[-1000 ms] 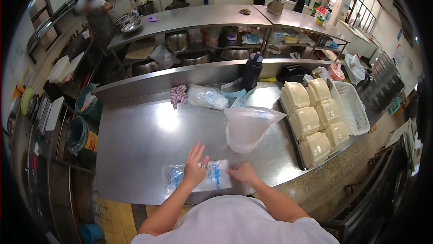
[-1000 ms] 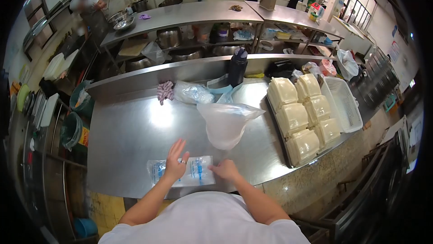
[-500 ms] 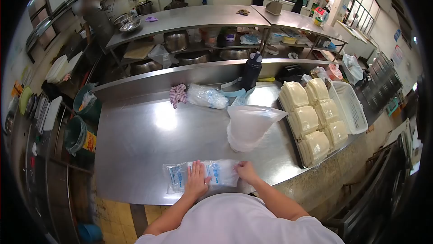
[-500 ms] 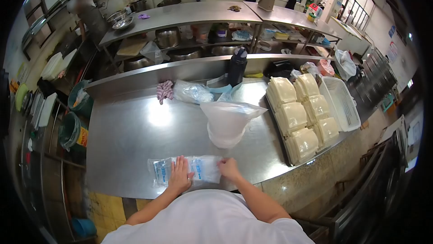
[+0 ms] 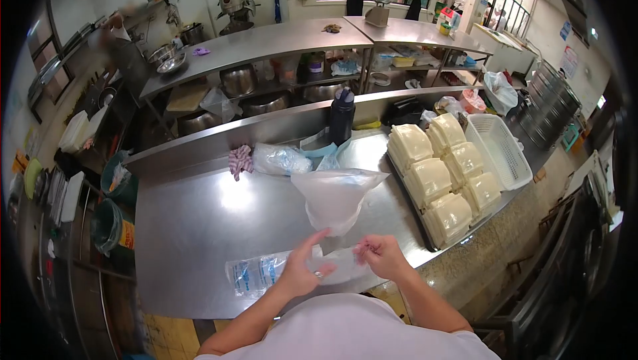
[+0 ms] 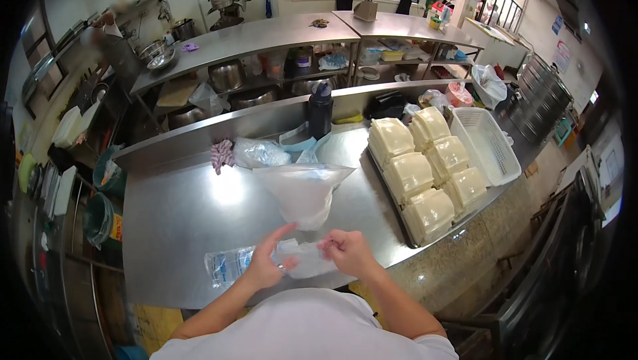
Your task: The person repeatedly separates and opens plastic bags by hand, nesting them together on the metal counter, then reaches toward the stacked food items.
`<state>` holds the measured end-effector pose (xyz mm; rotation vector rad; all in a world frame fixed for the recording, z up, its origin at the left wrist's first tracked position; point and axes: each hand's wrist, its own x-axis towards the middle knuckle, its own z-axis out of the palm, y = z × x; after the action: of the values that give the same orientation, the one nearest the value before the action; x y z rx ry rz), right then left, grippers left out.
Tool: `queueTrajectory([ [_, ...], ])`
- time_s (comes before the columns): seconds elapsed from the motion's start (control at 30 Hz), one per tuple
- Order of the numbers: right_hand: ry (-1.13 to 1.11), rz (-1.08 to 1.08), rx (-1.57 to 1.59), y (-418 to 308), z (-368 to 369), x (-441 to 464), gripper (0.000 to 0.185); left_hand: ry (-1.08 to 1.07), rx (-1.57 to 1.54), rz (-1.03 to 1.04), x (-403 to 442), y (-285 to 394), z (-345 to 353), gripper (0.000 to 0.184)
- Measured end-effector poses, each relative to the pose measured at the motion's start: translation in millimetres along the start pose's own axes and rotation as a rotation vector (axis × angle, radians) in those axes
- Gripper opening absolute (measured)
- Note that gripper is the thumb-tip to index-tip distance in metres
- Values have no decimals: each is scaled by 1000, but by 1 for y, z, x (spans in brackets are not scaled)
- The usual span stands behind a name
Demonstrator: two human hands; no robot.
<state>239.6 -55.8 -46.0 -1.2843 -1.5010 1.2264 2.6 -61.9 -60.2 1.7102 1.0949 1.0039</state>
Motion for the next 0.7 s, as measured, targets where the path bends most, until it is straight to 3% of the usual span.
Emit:
queueTrajectory([
  [0.07,-45,0,-114,-19,-8,2,26,-129,-244,-31,19,33,8,50],
  [0.17,-51,-28,-209,-27,-18,9,36,-207,-230,-251,38,34,20,36],
  [0.23,-27,-45,-197,-27,-21,11,42,-193,-460,-102,44,22,27,30],
  [0.27,8,-55,-141,-14,-21,14,42,-185,-575,-29,44,18,29,27],
  [0.37,133,-1,65,15,-23,23,40,-235,-951,-136,32,19,27,24],
  [0.43,239,141,252,-18,-29,25,39,-448,-1072,-119,37,21,15,23],
  [0.47,202,185,510,-40,-35,27,36,-554,-1129,-110,41,22,7,23],
  [0.53,119,274,1026,-81,-51,37,30,-503,-1192,-62,55,22,-13,30],
  [0.63,-193,135,1109,-88,-78,72,23,-336,-1478,-7,95,24,-43,39],
  [0.67,-117,167,980,-91,-79,86,21,-348,-1337,-97,109,48,-66,46],
  [0.7,-44,196,850,-95,-74,102,19,-287,-1423,-275,128,32,-79,47],
])
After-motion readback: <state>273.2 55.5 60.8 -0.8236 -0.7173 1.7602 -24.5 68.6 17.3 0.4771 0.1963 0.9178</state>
